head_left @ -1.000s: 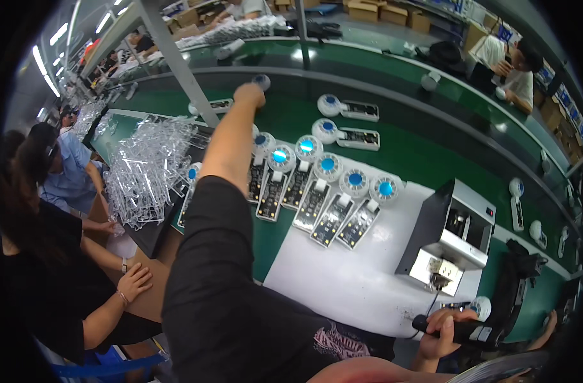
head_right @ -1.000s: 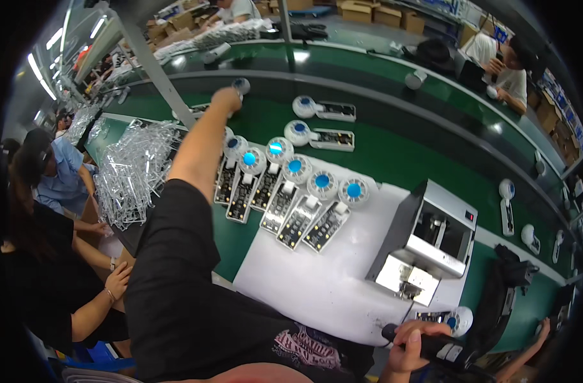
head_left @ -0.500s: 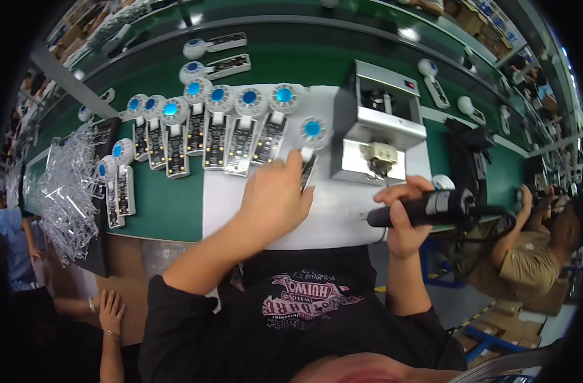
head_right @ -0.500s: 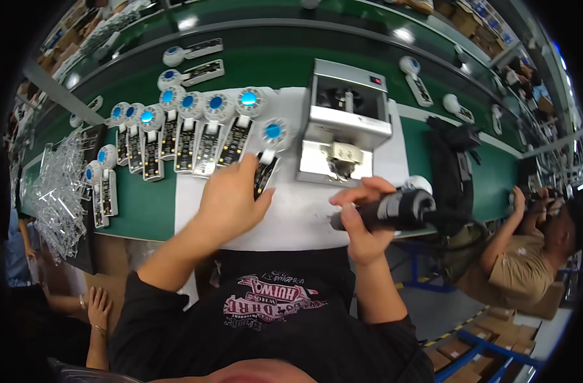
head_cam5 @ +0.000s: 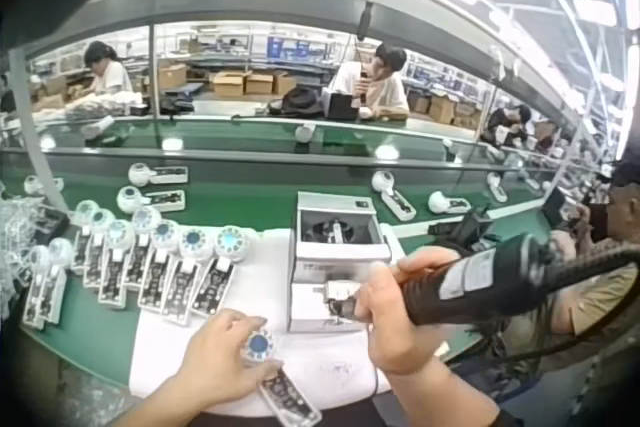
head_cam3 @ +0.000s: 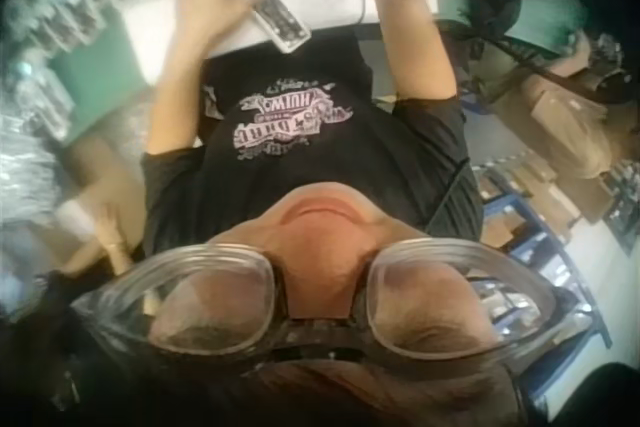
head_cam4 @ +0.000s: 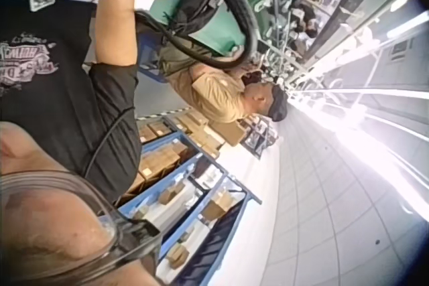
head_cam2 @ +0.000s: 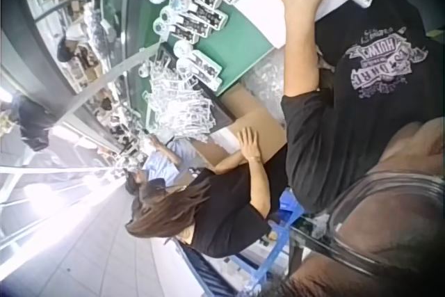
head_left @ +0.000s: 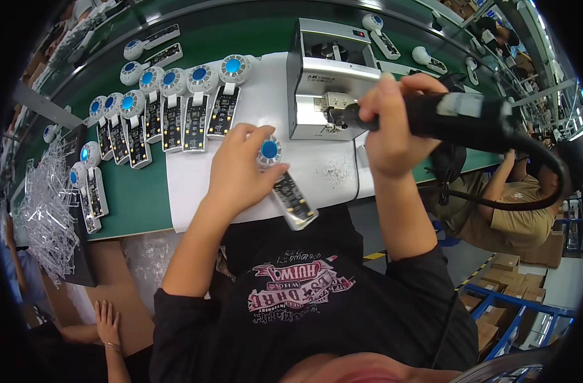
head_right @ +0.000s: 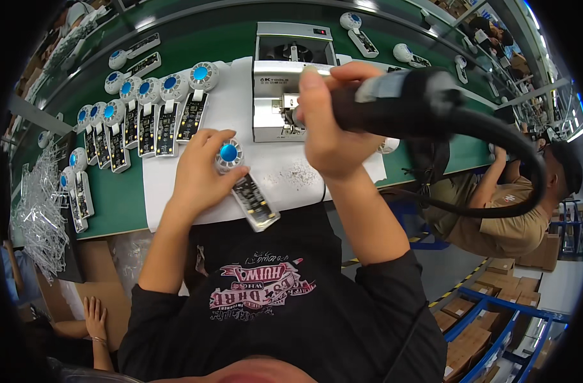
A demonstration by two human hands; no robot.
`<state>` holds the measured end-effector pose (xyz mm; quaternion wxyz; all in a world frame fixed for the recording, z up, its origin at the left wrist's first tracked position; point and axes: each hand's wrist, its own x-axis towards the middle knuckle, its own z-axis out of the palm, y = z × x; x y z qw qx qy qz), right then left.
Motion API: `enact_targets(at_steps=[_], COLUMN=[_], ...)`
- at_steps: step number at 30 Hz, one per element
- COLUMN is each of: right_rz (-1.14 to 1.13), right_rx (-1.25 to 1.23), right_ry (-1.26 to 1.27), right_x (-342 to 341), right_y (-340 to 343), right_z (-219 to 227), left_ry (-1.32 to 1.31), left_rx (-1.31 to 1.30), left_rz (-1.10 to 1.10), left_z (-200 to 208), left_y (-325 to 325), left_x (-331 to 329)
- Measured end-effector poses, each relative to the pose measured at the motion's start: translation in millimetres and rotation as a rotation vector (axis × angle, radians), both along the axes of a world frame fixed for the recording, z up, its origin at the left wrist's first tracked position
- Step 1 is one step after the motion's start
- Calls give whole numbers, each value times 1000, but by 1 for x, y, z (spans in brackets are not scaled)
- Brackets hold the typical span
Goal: Use an electric screwdriver to secure electronic components into plastic housings on a production line.
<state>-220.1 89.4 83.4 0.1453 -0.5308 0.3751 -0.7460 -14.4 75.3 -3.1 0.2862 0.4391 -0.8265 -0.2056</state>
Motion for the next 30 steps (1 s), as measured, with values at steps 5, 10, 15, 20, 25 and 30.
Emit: enact_targets(at_steps=[5,10,15,20,25,30], right_rz=[56,145,139,130,156,184], right_rx=[198,223,257,297,303,330], right_ry=[107,-10,-40,-39,-74,-23], right_x=[-3,-9,-11,-10,-13,-8], right_y=[0,28,41,40,36,38], right_z=[3,-14,-26,-35,-45,-42], left_ry=[156,178,156,150,150,183], left_rx=[36,-239,-276,-290,-284,-294], left_rz=[237,278,291,287,281,242], left_z=[-20,-31,-34,-36,-38,-36], left_y=[25,20,21,21,19,19], left_x=[2,-2,-1,-1,0,1])
